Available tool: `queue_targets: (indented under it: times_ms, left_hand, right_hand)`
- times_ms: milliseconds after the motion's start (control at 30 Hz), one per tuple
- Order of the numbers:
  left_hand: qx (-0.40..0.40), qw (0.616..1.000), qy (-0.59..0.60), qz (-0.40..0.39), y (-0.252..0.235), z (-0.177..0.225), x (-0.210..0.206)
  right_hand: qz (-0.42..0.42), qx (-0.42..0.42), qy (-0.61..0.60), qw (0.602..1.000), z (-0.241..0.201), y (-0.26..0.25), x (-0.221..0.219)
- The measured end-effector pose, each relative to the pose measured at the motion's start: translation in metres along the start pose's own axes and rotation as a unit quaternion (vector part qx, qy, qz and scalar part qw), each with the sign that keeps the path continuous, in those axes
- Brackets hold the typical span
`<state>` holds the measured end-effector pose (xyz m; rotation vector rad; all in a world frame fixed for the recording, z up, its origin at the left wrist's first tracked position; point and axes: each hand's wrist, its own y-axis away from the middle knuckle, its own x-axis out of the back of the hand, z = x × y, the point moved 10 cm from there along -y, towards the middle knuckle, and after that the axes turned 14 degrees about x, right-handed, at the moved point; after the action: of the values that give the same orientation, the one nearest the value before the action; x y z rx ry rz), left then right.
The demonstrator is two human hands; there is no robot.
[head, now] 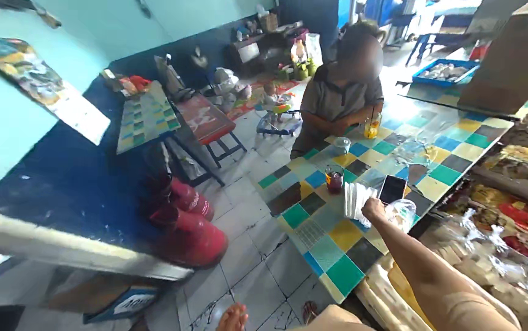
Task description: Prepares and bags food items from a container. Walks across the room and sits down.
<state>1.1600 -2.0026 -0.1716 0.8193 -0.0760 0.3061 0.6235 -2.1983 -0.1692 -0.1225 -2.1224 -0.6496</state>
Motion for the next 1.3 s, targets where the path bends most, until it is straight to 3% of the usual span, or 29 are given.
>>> queue_targets:
  times_ms: [167, 333, 467, 633, 800, 967, 1067, 1300]
  left_hand:
    - [-0.007, 0.999, -0.025, -0.033, -0.065, 0.077, -0.014]
    - [0.012, 0.994, -0.059, -0.091, -0.088, 0.108, -0.070]
    - [0.041, 0.989, -0.076, -0.121, -0.083, 0.107, -0.096]
    - [0.046, 0.983, -0.102, -0.149, -0.080, 0.096, -0.114]
    - [0.039, 0.980, -0.108, -0.160, -0.067, 0.085, -0.134]
    - [0.004, 0.973, -0.122, -0.198, -0.060, 0.088, -0.170]
    - [-0.037, 0.954, -0.165, -0.249, -0.051, 0.106, -0.209]
    - [-0.113, 0.859, -0.299, -0.398, -0.039, 0.152, -0.321]
  right_hand:
    - [0.043, -0.046, -0.071, 0.995, 0.021, -0.020, -0.005]
    - [0.001, -0.101, -0.023, 0.995, 0.007, -0.009, 0.005]
    - [-0.016, -0.120, -0.046, 0.992, 0.026, -0.017, 0.019]
    - [0.056, -0.046, -0.127, 0.989, 0.049, -0.041, 0.031]
    - [0.028, 0.011, -0.123, 0.992, 0.044, -0.036, 0.028]
    - [0.115, 0.025, -0.118, 0.986, 0.046, -0.027, 0.045]
    - [0.135, 0.054, -0.094, 0.985, 0.032, -0.011, 0.060]
    - [0.195, 0.096, -0.074, 0.973, 0.023, 0.010, 0.102]
